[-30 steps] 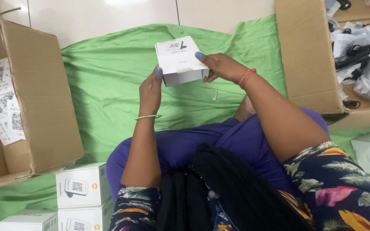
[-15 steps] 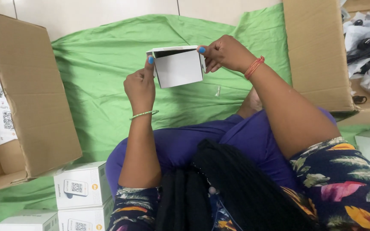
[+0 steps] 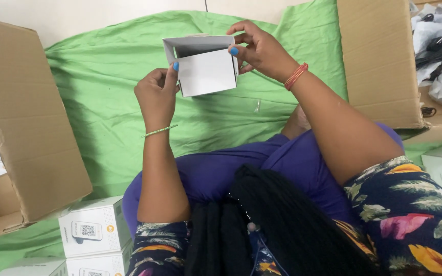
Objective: The person packages electronic devices and accessories into retail boxes and applies labels.
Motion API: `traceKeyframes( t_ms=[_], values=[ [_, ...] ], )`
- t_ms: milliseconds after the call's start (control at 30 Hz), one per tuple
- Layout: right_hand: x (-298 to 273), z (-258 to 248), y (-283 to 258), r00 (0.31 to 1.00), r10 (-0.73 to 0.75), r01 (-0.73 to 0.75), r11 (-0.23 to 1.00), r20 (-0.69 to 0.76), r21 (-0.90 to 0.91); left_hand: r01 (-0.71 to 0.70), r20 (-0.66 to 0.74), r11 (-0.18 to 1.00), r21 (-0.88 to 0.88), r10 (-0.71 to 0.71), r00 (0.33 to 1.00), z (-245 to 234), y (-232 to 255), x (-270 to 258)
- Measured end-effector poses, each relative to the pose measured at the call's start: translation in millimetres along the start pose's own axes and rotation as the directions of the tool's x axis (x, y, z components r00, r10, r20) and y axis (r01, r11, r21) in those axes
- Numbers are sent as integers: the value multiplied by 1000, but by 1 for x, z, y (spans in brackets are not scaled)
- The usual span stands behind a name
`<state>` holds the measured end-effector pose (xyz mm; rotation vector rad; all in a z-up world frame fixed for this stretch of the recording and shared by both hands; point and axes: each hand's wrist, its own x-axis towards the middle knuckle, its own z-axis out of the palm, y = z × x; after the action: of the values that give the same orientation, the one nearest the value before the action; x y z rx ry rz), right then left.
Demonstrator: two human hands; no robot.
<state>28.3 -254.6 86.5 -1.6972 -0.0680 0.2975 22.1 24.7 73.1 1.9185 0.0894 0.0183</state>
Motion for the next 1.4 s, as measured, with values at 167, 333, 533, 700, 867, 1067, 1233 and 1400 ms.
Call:
traceKeyframes(
  t_ms=[167, 333, 533, 700, 867, 1067, 1233, 1400],
  values=[
    [1, -2, 2, 987, -71, 70, 997, 146, 13, -62, 45, 997, -53, 64, 997, -4, -9, 1],
    [4, -2, 7, 994, 31, -29, 999, 105, -22, -97, 47, 995, -19, 98, 994, -1, -13, 3],
    [3, -7, 7, 991, 27, -27, 1000, 134, -1, -110, 29, 986, 127, 107, 994, 1, -8, -3],
    [-1, -16, 2, 970, -19, 77, 969, 242, -233, -187, 66, 979, 80, 182, 981, 1, -21, -2],
    [-9, -16, -8, 935, -116, 234, 912, 334, -336, -79, 241, 996, -32, 85, 967, -4, -47, 5],
    [-12, -12, -6, 893, -77, 287, 855, 443, -431, -202, 515, 966, -161, 257, 818, -9, -4, 2],
    [-15, -1, -9, 876, -136, 412, 708, 462, -573, -117, 574, 989, 85, 47, 817, -4, -12, -1],
    [-14, 5, 11, 888, -187, 453, 508, 420, -732, -252, 445, 950, 182, 149, 883, 6, -40, -2]
  ],
)
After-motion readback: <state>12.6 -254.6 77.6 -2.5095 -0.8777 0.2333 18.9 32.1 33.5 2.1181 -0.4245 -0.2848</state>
